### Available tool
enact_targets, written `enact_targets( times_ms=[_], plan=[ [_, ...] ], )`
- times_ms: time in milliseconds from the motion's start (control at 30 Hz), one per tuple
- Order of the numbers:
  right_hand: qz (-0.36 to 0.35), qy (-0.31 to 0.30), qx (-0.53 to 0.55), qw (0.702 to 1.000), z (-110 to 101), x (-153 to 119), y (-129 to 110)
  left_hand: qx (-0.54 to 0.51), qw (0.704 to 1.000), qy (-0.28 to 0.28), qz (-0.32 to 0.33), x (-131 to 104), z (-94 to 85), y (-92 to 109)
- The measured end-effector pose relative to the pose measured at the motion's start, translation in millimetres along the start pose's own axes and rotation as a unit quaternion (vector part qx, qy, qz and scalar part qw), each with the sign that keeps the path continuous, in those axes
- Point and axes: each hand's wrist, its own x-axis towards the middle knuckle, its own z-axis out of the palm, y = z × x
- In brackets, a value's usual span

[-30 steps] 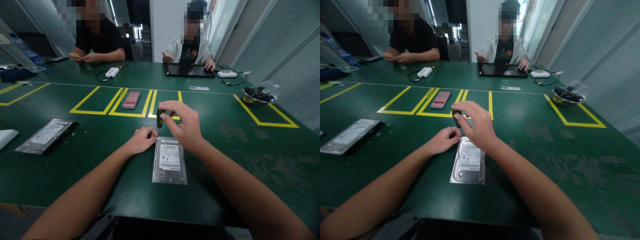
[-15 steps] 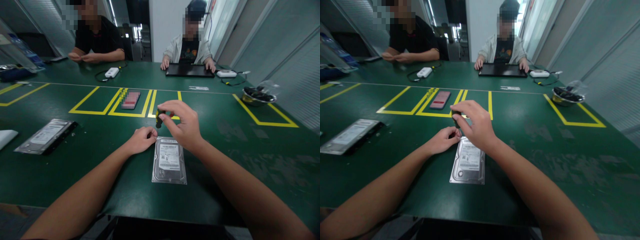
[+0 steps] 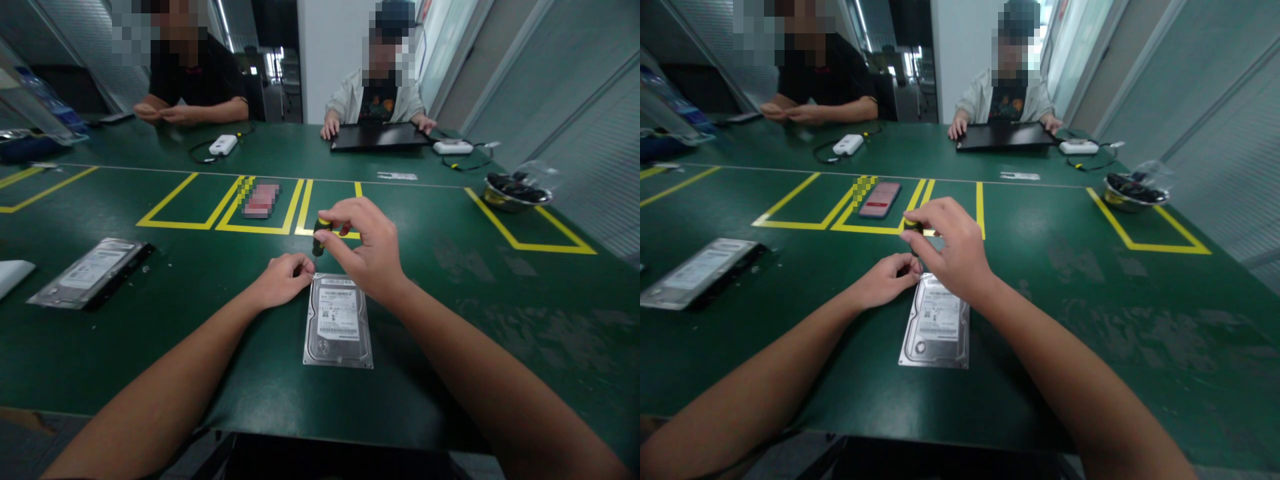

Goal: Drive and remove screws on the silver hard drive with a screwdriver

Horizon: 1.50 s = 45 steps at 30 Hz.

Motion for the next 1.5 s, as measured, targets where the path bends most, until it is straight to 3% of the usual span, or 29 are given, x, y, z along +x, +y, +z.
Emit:
enact_targets(
  times_ms=[800,967,1233,1500],
  plan=[
    [0.017,-0.014,0.006,1.0,1.9,-2.6,0.4,-0.002,1.0,-0.002,0.001,0.2,0.1,-0.6],
    [0.036,0.014,-0.013,0.999,2.6,-3.1,0.0,0.0,1.0,0.0,0.0,0.0,0.3,-0.6],
    [0.026,-0.019,0.006,0.999,3.8,-4.6,0.0,0.002,1.0,0.002,0.0,0.6,1.0,-2.0],
    [0.041,0.0,-0.002,0.999,7.8,-7.2,-2.4,0.01,1.0,0.001,0.003,0.5,1.1,-2.7]
  ],
)
